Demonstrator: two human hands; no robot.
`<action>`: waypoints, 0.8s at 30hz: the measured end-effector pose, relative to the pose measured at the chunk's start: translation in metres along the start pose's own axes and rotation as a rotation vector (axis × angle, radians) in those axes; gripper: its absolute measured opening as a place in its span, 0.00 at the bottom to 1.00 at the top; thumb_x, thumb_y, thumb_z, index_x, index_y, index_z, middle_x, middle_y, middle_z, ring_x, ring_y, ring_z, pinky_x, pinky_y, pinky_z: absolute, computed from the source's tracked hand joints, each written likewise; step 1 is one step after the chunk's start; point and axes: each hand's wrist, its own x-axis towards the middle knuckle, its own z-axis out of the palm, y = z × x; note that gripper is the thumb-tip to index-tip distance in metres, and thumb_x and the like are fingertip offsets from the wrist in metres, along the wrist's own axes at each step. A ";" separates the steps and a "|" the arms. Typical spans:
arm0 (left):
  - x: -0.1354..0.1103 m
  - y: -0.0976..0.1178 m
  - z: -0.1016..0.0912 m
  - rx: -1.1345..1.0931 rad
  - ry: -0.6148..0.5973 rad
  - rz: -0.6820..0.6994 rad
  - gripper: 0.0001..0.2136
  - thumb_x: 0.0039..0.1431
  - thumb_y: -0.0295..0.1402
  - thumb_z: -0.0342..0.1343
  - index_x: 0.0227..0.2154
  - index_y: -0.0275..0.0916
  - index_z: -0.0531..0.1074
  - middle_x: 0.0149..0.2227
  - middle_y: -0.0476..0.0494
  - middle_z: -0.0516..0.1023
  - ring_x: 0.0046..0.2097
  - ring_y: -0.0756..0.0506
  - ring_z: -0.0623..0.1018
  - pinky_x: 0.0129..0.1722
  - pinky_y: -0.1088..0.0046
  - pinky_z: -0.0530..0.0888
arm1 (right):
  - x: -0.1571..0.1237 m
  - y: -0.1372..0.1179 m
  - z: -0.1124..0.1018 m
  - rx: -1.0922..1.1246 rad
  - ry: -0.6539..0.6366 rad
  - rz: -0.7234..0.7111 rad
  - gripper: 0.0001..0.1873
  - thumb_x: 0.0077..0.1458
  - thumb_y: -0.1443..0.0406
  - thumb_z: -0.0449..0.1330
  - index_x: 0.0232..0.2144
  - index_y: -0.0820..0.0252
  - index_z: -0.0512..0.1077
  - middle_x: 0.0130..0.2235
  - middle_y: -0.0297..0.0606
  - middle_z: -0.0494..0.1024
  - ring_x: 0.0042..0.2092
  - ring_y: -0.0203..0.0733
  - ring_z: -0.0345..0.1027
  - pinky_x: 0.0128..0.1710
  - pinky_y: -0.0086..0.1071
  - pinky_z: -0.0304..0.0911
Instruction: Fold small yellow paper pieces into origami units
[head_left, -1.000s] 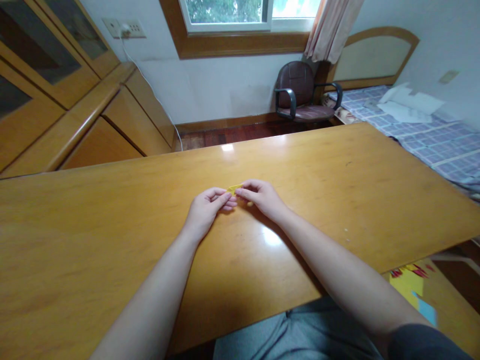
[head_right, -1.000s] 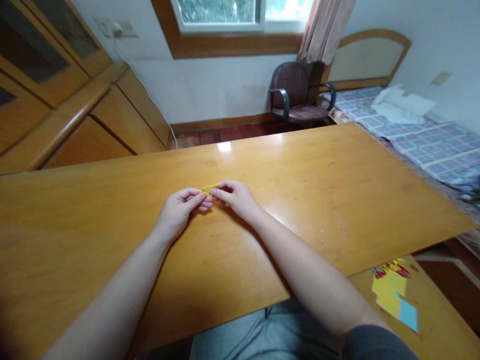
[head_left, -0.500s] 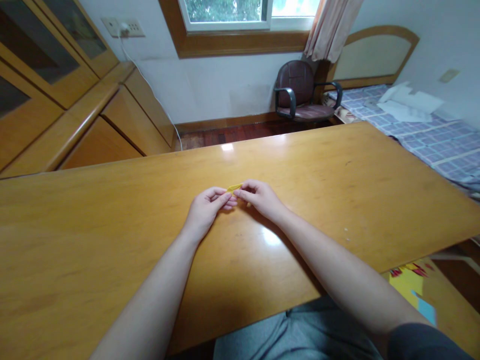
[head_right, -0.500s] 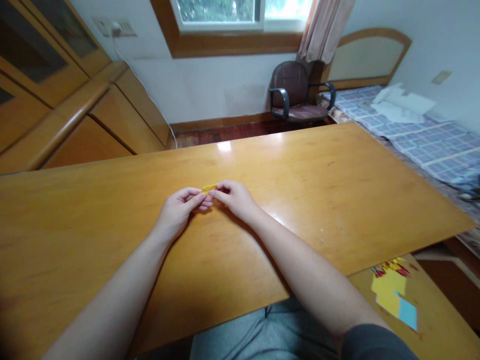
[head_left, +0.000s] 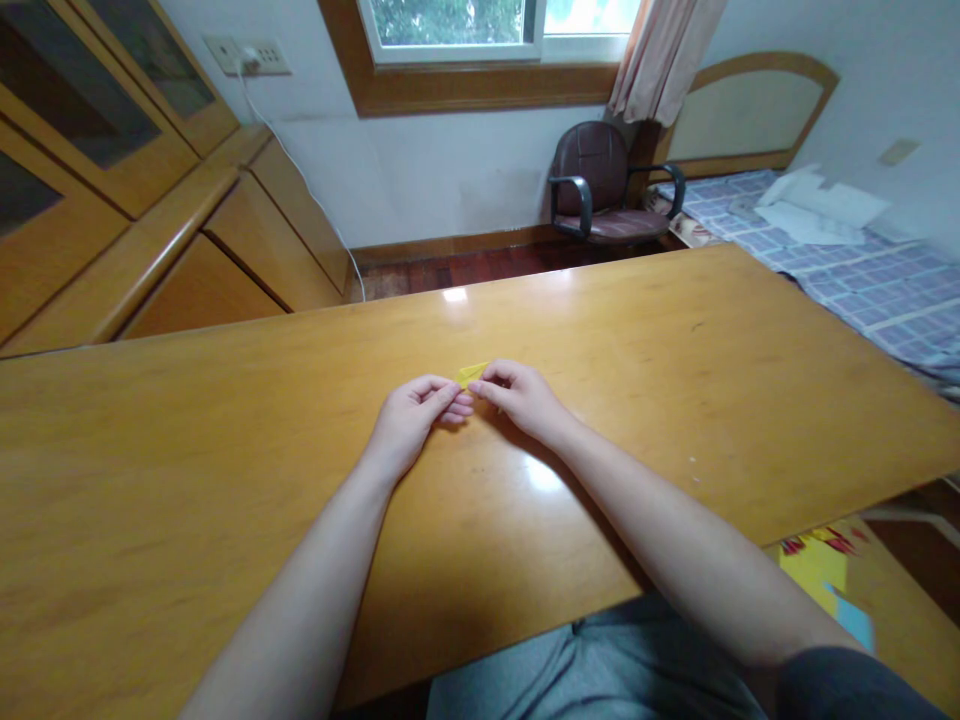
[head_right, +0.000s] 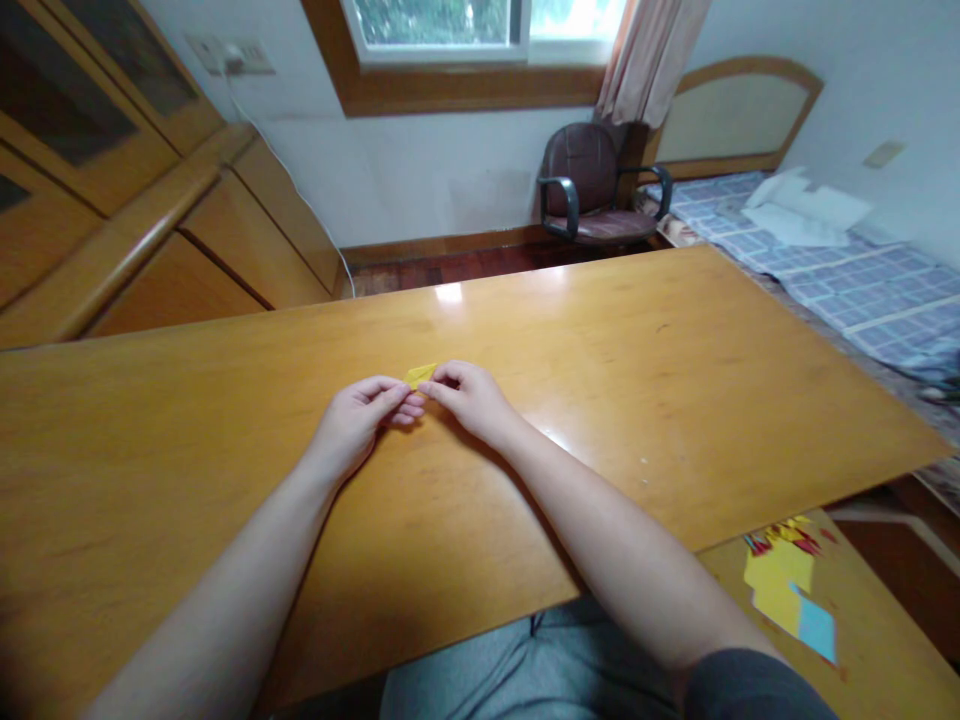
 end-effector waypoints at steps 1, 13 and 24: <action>0.000 0.000 0.000 0.001 -0.002 0.001 0.16 0.49 0.44 0.68 0.30 0.34 0.76 0.30 0.41 0.83 0.30 0.48 0.81 0.35 0.71 0.79 | 0.000 -0.001 0.000 0.007 -0.002 0.006 0.13 0.53 0.58 0.62 0.25 0.61 0.71 0.25 0.30 0.68 0.30 0.35 0.60 0.33 0.30 0.55; 0.001 -0.003 0.000 -0.024 0.002 0.055 0.15 0.48 0.42 0.68 0.30 0.35 0.75 0.30 0.44 0.82 0.30 0.49 0.81 0.36 0.72 0.78 | -0.002 -0.007 0.003 0.091 0.000 0.072 0.12 0.52 0.58 0.63 0.25 0.61 0.72 0.25 0.31 0.70 0.30 0.35 0.61 0.31 0.29 0.56; 0.000 -0.003 0.000 -0.028 0.023 0.070 0.14 0.49 0.41 0.68 0.31 0.35 0.76 0.31 0.42 0.83 0.31 0.48 0.81 0.36 0.71 0.78 | -0.002 -0.007 0.002 0.119 0.018 0.056 0.12 0.52 0.59 0.64 0.25 0.62 0.73 0.26 0.32 0.72 0.30 0.36 0.63 0.34 0.30 0.58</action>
